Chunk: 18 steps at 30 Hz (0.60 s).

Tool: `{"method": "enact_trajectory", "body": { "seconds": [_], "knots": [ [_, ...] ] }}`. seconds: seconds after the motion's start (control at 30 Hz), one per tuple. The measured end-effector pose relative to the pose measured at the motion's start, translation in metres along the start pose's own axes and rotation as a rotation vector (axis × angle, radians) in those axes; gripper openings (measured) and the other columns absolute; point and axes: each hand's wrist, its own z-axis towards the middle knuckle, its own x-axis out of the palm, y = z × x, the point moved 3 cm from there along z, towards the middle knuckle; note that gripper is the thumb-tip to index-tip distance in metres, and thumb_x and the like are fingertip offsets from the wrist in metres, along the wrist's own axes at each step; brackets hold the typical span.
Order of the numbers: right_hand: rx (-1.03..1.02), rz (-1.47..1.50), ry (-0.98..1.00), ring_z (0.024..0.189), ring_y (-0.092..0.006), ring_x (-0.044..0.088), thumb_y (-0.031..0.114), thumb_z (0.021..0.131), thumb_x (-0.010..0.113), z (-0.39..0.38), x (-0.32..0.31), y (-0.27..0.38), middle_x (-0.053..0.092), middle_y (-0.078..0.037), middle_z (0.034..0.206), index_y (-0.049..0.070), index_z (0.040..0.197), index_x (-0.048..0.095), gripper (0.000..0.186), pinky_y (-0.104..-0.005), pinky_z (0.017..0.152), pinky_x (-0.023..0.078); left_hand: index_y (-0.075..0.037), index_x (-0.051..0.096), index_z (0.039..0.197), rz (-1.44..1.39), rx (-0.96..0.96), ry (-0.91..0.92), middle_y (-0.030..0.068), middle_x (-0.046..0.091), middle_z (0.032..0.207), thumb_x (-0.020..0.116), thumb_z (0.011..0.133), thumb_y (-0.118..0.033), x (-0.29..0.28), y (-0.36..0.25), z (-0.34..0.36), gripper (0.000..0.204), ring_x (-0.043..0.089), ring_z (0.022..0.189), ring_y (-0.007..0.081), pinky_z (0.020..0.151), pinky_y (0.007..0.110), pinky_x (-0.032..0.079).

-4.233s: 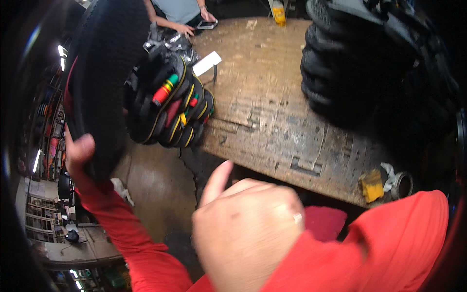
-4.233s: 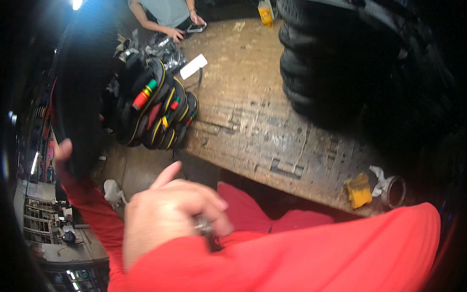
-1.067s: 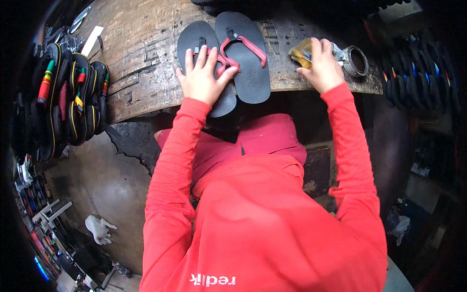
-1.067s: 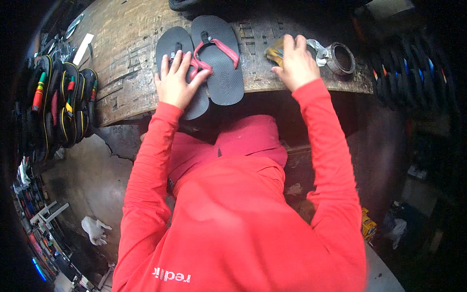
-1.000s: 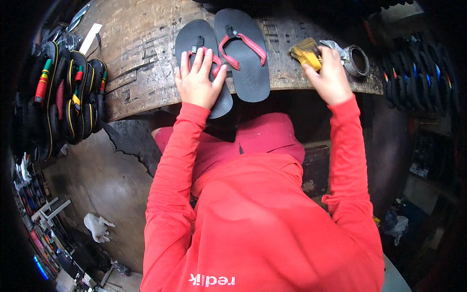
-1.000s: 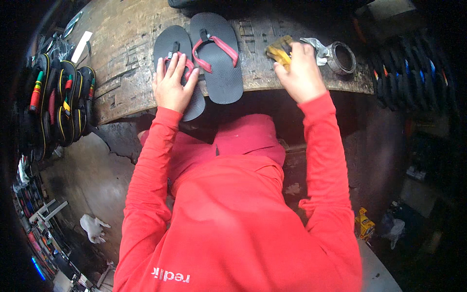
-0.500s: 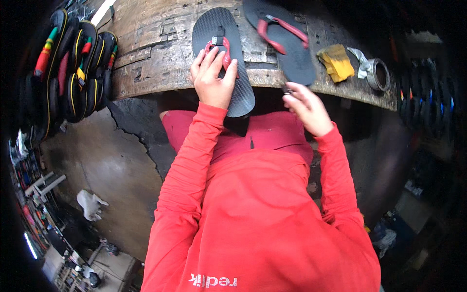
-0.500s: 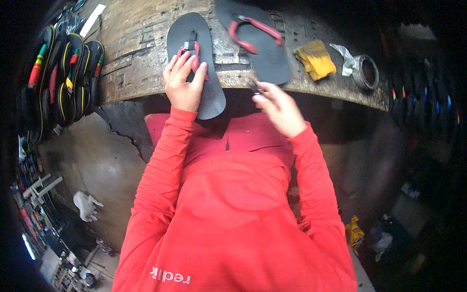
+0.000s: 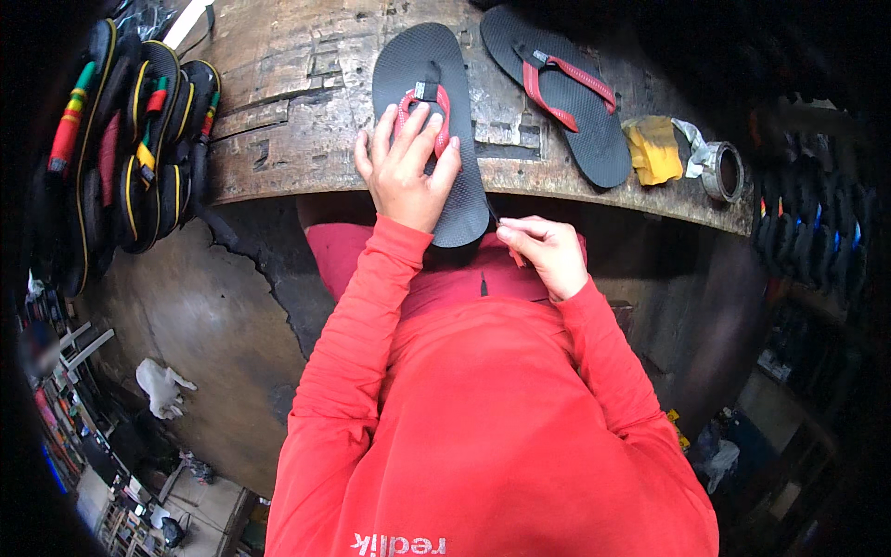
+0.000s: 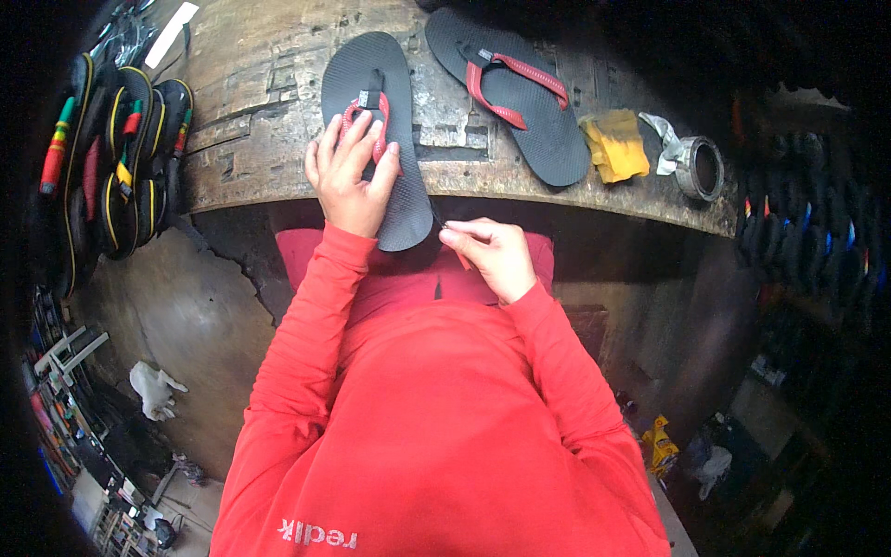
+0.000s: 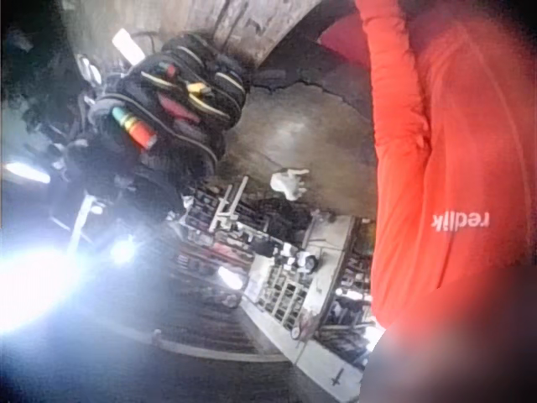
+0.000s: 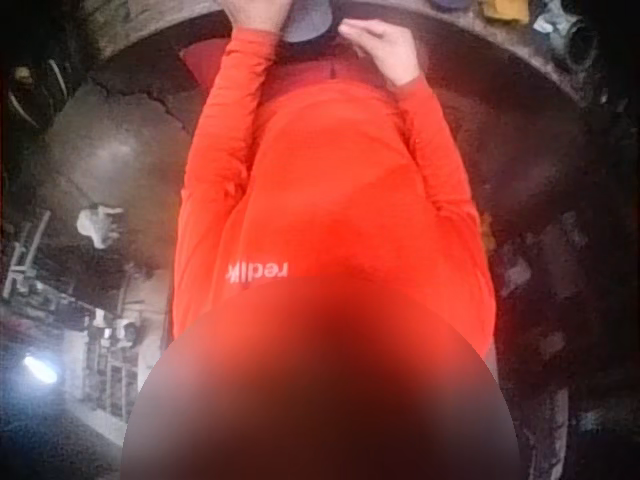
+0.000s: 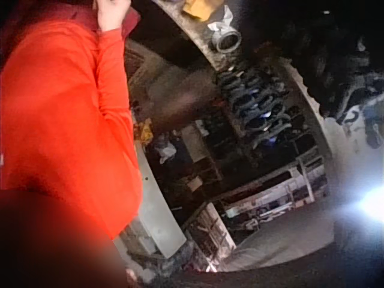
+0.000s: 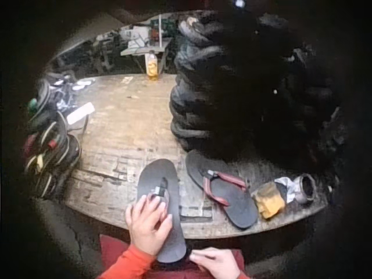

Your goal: The person sits on the floor and repairs several pairs of sandals. They use a small tool to adjust straps and a brush to apply a dark substance to the soles. The person handles black, green, and red sandals, stacking them after each repair.

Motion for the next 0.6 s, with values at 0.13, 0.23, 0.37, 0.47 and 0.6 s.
{"method": "enact_trajectory", "body": {
  "seconds": [0.13, 0.23, 0.37, 0.47, 0.6],
  "knots": [
    [-0.102, 0.204, 0.083, 0.063, -0.0052, 0.056, 0.012, 0.091, 0.078, 0.012, 0.012, -0.003, 0.066, -0.001, 0.076, -0.005, 0.109, 0.074, 0.026, -0.0228, 0.057, 0.043, -0.016, 0.076, 0.116, -0.014, 0.002, 0.003, 0.0007, 0.068, 0.133, 0.076, 0.087, -0.029, 0.002, 0.002, -0.003, 0.032, 0.052, 0.135, 0.0290, 0.116, 0.053, 0.026],
    [-0.087, 0.076, -0.007, 0.066, -0.0072, 0.058, 0.009, 0.092, 0.076, 0.011, 0.012, -0.007, 0.069, -0.003, 0.081, -0.004, 0.111, 0.074, 0.023, -0.0244, 0.061, 0.047, -0.016, 0.075, 0.117, 0.009, 0.003, 0.018, 0.0010, 0.068, 0.134, 0.076, 0.087, -0.028, 0.002, 0.002, -0.003, 0.032, 0.052, 0.135, 0.0291, 0.116, 0.053, 0.025],
    [-0.090, 0.092, -0.051, 0.067, -0.0057, 0.058, 0.007, 0.093, 0.074, 0.010, 0.013, -0.002, 0.069, -0.002, 0.084, -0.004, 0.110, 0.074, 0.021, -0.0227, 0.062, 0.046, -0.013, 0.075, 0.115, -0.005, 0.037, -0.003, 0.0027, 0.068, 0.131, 0.078, 0.082, -0.027, -0.001, 0.001, 0.000, 0.036, 0.052, 0.134, 0.0307, 0.114, 0.057, 0.026],
    [-0.218, 0.164, 0.012, 0.062, -0.0050, 0.056, 0.012, 0.092, 0.078, 0.016, 0.021, 0.007, 0.066, -0.001, 0.078, -0.006, 0.113, 0.073, 0.028, -0.0231, 0.055, 0.043, -0.012, 0.074, 0.115, -0.052, 0.044, 0.007, 0.0042, 0.068, 0.132, 0.078, 0.083, -0.025, -0.002, 0.001, 0.003, 0.035, 0.052, 0.133, 0.0322, 0.115, 0.057, 0.028],
    [-0.100, 0.022, -0.127, 0.060, -0.0054, 0.056, 0.013, 0.089, 0.081, 0.019, 0.025, 0.002, 0.065, 0.000, 0.075, -0.004, 0.109, 0.076, 0.026, -0.0235, 0.051, 0.042, -0.010, 0.074, 0.115, -0.103, 0.060, 0.033, 0.0057, 0.068, 0.132, 0.077, 0.085, -0.023, -0.003, 0.004, -0.001, 0.033, 0.052, 0.134, 0.0337, 0.116, 0.059, 0.027]
  ]
}}
